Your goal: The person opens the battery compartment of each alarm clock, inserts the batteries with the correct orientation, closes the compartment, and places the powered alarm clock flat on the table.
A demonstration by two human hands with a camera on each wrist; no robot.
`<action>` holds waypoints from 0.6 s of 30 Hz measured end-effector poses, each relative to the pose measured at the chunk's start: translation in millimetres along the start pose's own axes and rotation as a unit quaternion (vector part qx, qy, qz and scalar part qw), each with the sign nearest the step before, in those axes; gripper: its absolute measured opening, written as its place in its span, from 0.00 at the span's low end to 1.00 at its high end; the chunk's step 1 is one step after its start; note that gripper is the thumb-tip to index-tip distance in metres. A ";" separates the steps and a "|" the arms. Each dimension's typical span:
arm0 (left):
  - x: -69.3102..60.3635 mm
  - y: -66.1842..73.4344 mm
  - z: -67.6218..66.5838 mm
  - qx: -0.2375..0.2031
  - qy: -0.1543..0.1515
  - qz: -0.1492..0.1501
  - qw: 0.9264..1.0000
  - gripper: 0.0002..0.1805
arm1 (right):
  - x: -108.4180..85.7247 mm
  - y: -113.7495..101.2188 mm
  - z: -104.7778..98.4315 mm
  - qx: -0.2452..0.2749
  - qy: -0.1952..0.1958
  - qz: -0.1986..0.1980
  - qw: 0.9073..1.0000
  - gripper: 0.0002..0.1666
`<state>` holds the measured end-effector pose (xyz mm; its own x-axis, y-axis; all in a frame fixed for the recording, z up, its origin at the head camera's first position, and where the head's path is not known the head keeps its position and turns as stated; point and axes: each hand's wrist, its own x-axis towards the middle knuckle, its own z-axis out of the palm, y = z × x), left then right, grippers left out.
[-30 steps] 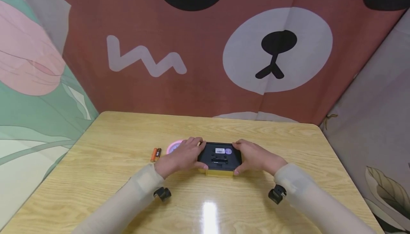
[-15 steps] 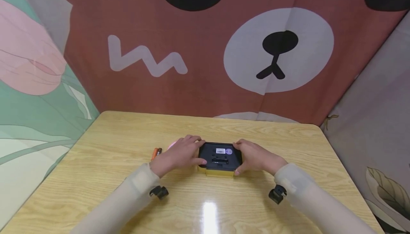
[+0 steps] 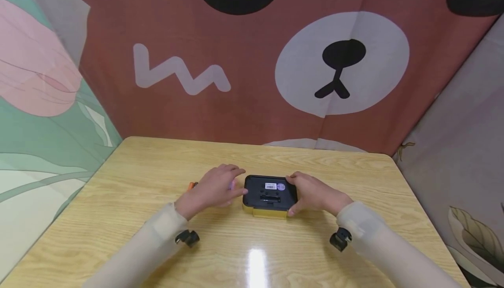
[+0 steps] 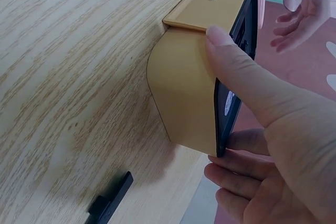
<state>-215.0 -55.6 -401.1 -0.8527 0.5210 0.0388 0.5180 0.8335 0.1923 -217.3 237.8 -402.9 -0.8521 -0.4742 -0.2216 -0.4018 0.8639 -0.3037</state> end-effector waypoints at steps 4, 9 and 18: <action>-3.3 -8.9 -2.1 -0.010 0.037 0.004 0.999 0.33 | 0.1 -0.3 -0.4 0.001 -0.001 0.001 1.000 0.68; -6.0 -20.3 -5.2 -0.034 0.065 -0.006 0.997 0.31 | 0.5 0.3 0.2 -0.004 0.000 0.000 1.000 0.68; -14.5 -41.9 -12.9 -0.054 0.068 -0.049 0.995 0.30 | 0.7 0.2 -0.4 -0.005 -0.004 0.002 1.000 0.68</action>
<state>-225.2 -100.4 -397.0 -0.9040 0.4023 0.1446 0.4275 0.8509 0.3053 -218.1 237.7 -402.7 -0.8507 -0.4722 -0.2310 -0.4021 0.8675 -0.2927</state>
